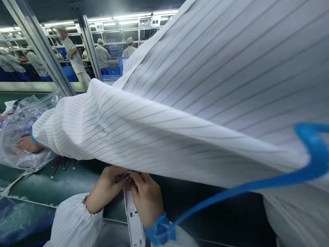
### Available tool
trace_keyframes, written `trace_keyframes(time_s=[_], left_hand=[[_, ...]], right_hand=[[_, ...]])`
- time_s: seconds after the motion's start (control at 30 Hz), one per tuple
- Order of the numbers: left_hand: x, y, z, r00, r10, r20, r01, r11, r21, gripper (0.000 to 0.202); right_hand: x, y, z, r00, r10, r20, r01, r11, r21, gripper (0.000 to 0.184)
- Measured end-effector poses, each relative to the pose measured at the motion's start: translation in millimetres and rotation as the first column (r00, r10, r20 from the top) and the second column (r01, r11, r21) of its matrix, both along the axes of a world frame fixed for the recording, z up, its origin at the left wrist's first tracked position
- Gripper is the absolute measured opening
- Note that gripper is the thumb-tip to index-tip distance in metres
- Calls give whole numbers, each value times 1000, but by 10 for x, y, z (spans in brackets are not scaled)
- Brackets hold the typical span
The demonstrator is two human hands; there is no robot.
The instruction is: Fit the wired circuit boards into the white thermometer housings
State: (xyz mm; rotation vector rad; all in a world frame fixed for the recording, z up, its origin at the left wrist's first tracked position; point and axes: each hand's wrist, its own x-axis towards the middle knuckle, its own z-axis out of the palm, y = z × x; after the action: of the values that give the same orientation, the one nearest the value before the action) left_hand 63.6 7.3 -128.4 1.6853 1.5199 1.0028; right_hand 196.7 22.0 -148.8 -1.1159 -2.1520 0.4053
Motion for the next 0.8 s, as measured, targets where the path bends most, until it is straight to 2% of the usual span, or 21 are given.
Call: trace_keyframes(time_s=[0.17,0.4,0.57,0.7,0.8], left_hand=[[-67,-59,-10,996,-83,24,84,995,-47,42],[-68,-67,-67,997,-74,8,74,996,-54,36],[-21,-106,-128,996,-47,71,51,997,-56,36],[89,-182,-213,992,-9,128,18,997,-72,55],[200,-240,-247,997,59,55,-57,998,-41,59]], right_hand=[[8,-2,27,999,12,38,-13,999,44,23],[3,-2,116,992,60,115,-73,991,114,17],[30,21,106,988,53,147,-77,984,164,23],[88,58,68,989,5,149,-31,985,171,26],[110,73,62,987,-14,162,-13,987,163,27]])
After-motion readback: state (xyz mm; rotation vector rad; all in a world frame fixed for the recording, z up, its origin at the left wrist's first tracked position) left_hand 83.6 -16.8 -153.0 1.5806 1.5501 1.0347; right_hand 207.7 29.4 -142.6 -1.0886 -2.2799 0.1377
